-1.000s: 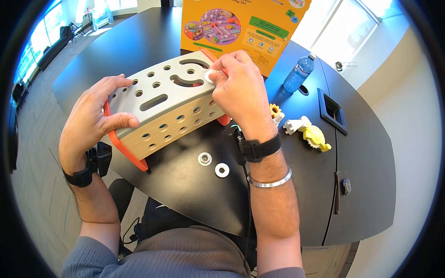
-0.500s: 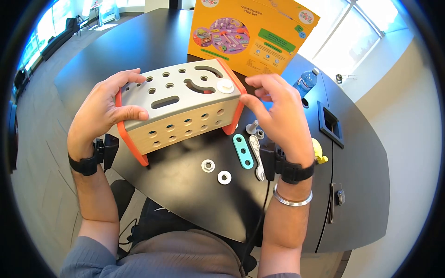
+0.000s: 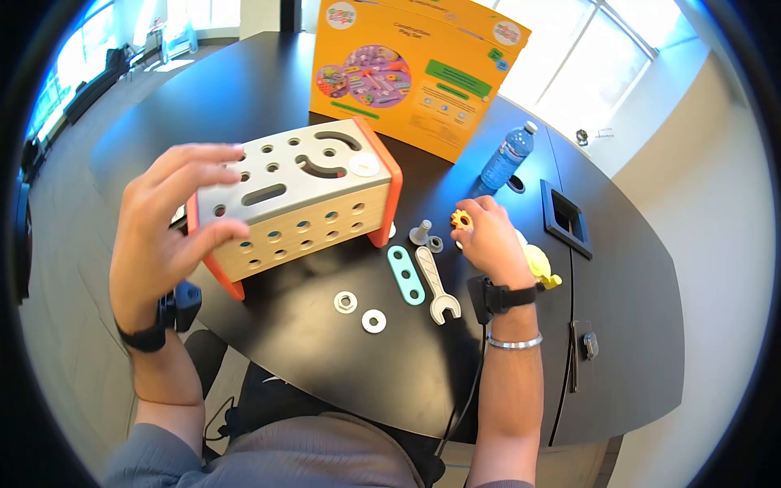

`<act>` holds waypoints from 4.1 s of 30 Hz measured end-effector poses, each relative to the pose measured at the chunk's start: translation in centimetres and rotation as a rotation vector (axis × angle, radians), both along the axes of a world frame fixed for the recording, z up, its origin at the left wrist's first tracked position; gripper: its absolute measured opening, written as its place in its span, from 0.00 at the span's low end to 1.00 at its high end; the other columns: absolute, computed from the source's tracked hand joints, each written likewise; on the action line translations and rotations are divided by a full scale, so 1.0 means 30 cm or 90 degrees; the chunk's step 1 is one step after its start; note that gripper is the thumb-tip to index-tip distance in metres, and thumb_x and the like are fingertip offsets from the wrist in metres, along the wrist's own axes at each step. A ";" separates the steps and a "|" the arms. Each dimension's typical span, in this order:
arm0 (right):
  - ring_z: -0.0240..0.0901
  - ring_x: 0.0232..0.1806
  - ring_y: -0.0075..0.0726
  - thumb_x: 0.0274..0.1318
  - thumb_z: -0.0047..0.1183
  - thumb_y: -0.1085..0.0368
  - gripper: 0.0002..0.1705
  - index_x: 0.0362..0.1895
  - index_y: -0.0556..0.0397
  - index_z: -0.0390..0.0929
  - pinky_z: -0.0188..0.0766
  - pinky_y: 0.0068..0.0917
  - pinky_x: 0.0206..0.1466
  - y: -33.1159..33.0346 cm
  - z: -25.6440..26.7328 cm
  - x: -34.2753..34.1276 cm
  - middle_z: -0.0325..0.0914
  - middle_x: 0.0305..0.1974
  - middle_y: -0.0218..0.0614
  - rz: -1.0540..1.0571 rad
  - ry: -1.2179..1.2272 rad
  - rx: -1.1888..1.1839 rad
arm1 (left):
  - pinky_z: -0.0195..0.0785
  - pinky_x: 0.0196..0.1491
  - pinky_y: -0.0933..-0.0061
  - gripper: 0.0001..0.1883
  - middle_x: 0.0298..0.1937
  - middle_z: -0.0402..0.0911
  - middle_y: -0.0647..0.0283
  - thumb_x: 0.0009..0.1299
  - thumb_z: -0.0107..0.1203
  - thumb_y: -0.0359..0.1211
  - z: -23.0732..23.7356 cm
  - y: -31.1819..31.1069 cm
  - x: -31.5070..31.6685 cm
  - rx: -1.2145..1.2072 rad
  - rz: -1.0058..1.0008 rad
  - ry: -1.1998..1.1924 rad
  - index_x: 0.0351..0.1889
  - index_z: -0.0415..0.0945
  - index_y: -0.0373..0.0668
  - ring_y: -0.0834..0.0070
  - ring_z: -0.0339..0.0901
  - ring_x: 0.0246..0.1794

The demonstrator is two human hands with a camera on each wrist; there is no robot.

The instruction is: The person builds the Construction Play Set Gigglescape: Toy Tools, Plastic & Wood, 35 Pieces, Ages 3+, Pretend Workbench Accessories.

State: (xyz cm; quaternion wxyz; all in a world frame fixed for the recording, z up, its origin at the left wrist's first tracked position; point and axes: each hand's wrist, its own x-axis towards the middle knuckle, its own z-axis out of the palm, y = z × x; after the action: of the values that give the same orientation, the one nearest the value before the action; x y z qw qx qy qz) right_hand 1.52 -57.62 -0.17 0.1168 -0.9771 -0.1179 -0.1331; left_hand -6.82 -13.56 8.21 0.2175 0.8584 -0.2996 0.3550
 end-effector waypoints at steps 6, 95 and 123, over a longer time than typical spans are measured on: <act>0.85 0.60 0.66 0.63 0.73 0.68 0.24 0.63 0.51 0.87 0.82 0.54 0.65 -0.019 -0.064 0.025 0.87 0.55 0.52 -0.030 0.084 -0.031 | 0.84 0.53 0.56 0.25 0.53 0.94 0.56 0.61 0.82 0.49 0.028 -0.112 -0.099 0.015 -0.213 0.017 0.45 0.89 0.41 0.55 0.92 0.51; 0.90 0.46 0.34 0.58 0.74 0.81 0.19 0.47 0.58 0.78 0.88 0.31 0.50 0.420 0.292 -0.406 0.88 0.51 0.50 0.415 -0.344 0.599 | 0.89 0.60 0.70 0.08 0.51 0.90 0.57 0.78 0.66 0.17 -0.042 -0.206 -0.083 -0.498 -0.297 0.195 0.51 0.86 0.34 0.70 0.92 0.54; 0.87 0.43 0.52 0.53 0.83 0.62 0.27 0.53 0.51 0.83 0.83 0.43 0.45 0.454 0.249 -0.381 0.83 0.44 0.40 0.492 -0.056 0.305 | 0.85 0.57 0.60 0.09 0.60 0.87 0.48 0.69 0.76 0.25 0.011 -0.158 -0.086 -0.166 -0.212 -0.013 0.45 0.88 0.39 0.58 0.89 0.56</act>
State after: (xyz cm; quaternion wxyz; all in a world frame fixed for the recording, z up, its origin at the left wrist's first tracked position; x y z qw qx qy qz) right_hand -9.92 -43.99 7.31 0.3753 -0.8003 -0.4446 -0.1446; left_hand -9.40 -18.28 8.53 0.3794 0.7581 -0.3911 0.3583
